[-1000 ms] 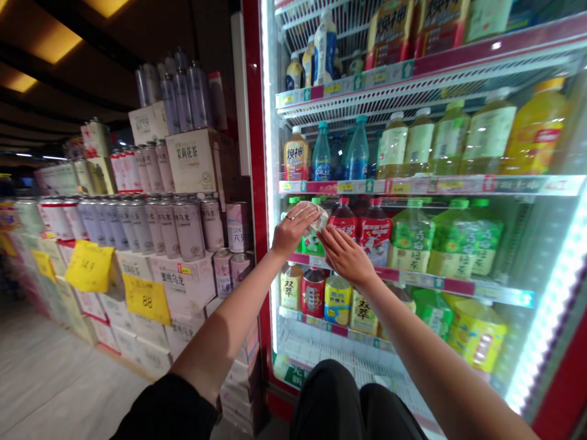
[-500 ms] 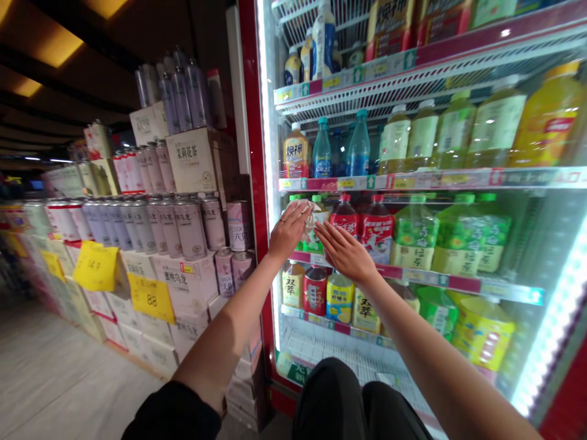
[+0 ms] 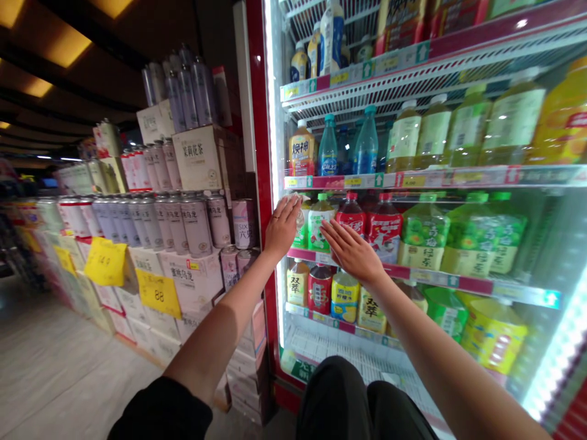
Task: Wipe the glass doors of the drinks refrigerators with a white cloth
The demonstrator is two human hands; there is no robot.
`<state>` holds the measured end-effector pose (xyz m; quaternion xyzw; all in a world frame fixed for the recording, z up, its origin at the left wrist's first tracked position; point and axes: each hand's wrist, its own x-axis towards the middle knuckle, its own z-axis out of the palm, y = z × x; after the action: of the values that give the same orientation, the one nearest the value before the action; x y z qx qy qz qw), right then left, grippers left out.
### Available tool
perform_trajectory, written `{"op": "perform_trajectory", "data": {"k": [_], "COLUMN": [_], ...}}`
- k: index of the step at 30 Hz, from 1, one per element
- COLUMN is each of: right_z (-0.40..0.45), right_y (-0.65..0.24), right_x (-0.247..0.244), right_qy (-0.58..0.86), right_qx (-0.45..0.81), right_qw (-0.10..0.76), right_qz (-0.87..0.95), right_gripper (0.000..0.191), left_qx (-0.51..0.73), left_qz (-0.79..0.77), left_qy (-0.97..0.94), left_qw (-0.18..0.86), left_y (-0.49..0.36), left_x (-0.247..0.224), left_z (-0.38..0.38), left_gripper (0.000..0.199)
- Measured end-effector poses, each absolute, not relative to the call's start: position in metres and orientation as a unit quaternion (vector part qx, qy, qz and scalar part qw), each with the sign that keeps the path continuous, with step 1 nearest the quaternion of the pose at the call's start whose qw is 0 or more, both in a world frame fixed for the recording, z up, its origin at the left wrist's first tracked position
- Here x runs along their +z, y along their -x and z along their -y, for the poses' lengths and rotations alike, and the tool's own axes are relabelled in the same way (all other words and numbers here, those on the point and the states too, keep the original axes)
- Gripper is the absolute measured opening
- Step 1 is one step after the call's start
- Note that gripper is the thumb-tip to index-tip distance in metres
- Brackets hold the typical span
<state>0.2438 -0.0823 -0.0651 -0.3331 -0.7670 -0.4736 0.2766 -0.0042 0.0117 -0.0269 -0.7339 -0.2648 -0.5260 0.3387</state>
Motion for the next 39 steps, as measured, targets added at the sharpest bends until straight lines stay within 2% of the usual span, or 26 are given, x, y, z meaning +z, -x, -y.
{"op": "perform_trajectory", "data": {"k": [4, 7, 11, 15, 20, 23, 27, 31, 34, 39], "right_z": [0.082, 0.082, 0.081, 0.081, 0.080, 0.080, 0.081, 0.082, 0.082, 0.080], "right_y": [-0.244, -0.244, -0.244, -0.244, -0.245, -0.245, -0.245, -0.245, -0.245, -0.245], "right_x": [-0.065, -0.066, -0.067, -0.067, -0.067, -0.067, -0.067, -0.066, -0.066, -0.067], "right_qy": [0.334, 0.335, 0.334, 0.332, 0.332, 0.331, 0.331, 0.329, 0.331, 0.330], "right_qx": [-0.469, -0.474, -0.475, -0.470, -0.485, -0.490, -0.476, -0.474, -0.483, -0.489], "right_qw": [0.279, 0.276, 0.274, 0.275, 0.268, 0.266, 0.272, 0.278, 0.275, 0.272], "right_qz": [0.769, 0.766, 0.766, 0.770, 0.763, 0.762, 0.768, 0.768, 0.763, 0.760], "right_gripper": [0.088, 0.088, 0.089, 0.089, 0.088, 0.087, 0.087, 0.087, 0.086, 0.085], "left_qx": [-0.572, -0.617, -0.579, -0.504, -0.586, -0.616, -0.594, -0.593, -0.645, -0.655], "left_qz": [0.280, 0.309, 0.316, 0.278, 0.322, 0.338, 0.319, 0.276, 0.295, 0.312], "left_qy": [0.705, 0.659, 0.684, 0.750, 0.678, 0.648, 0.676, 0.698, 0.648, 0.630], "left_qw": [0.314, 0.300, 0.311, 0.327, 0.305, 0.294, 0.297, 0.292, 0.277, 0.279], "left_y": [0.011, 0.014, 0.015, 0.024, 0.038, 0.038, 0.027, 0.020, 0.017, 0.000], "left_x": [-0.008, -0.023, -0.053, -0.043, -0.021, -0.036, -0.053, -0.025, -0.003, -0.013], "left_z": [-0.022, -0.022, -0.016, -0.019, -0.034, -0.033, -0.025, -0.029, -0.035, -0.026], "left_gripper": [0.075, 0.081, 0.079, 0.078, 0.076, 0.076, 0.082, 0.086, 0.085, 0.083]}}
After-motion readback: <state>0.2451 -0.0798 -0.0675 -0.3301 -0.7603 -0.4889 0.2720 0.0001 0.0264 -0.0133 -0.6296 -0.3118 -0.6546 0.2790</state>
